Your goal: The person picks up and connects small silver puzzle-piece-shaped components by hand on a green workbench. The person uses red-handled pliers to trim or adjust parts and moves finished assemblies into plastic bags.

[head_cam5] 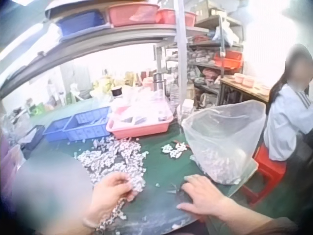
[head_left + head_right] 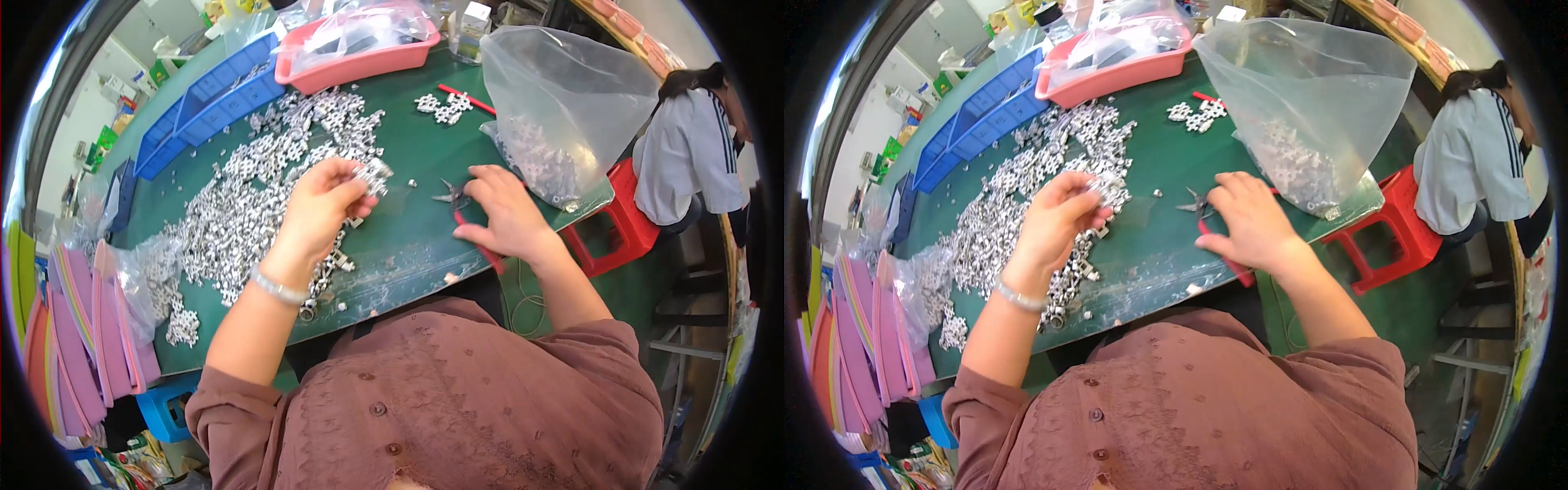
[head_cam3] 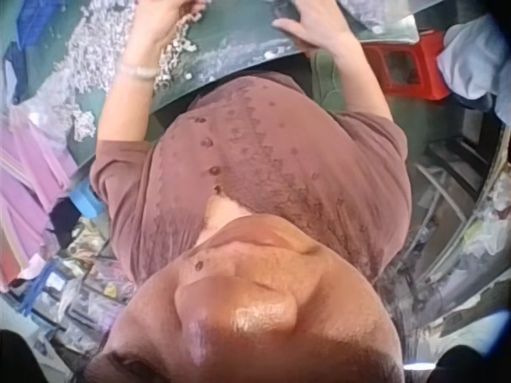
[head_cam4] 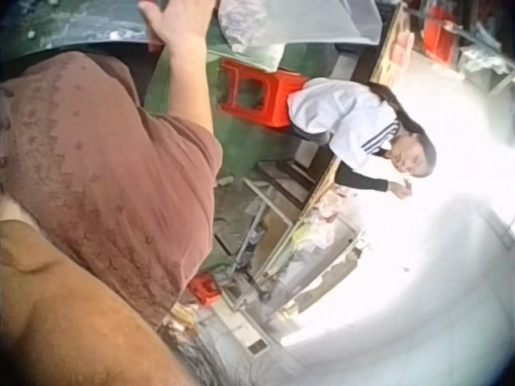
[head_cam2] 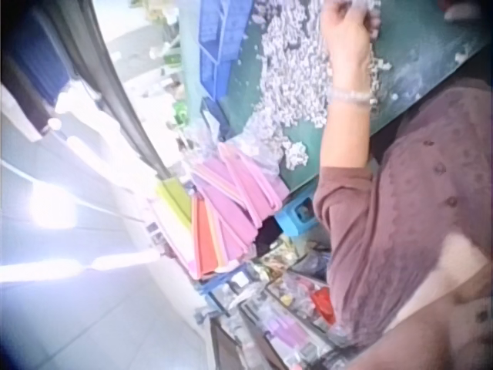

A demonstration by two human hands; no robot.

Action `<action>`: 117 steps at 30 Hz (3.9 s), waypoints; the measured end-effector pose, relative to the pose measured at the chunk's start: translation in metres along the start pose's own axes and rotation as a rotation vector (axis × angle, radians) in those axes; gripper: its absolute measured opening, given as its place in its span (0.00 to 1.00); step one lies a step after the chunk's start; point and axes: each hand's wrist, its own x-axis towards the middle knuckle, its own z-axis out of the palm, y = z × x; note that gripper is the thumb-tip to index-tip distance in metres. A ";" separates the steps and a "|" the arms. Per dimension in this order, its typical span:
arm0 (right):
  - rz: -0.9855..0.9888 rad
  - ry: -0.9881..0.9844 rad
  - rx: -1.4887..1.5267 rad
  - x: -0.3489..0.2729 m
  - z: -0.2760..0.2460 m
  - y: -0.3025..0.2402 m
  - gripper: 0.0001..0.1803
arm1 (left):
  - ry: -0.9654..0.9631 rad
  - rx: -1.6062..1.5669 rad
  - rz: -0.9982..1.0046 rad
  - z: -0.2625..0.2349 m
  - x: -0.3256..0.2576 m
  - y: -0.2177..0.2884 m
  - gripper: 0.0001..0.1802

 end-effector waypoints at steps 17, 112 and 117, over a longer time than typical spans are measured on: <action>0.044 -0.006 0.156 0.003 0.003 -0.005 0.25 | 0.089 1.133 0.492 0.042 0.138 -0.020 0.15; -0.633 -0.155 0.269 0.144 0.101 -0.168 0.19 | 0.681 1.136 0.474 -0.113 -0.137 -0.080 0.23; -0.627 -0.155 0.350 0.142 0.106 -0.165 0.16 | 0.695 1.218 0.484 -0.111 -0.124 -0.075 0.17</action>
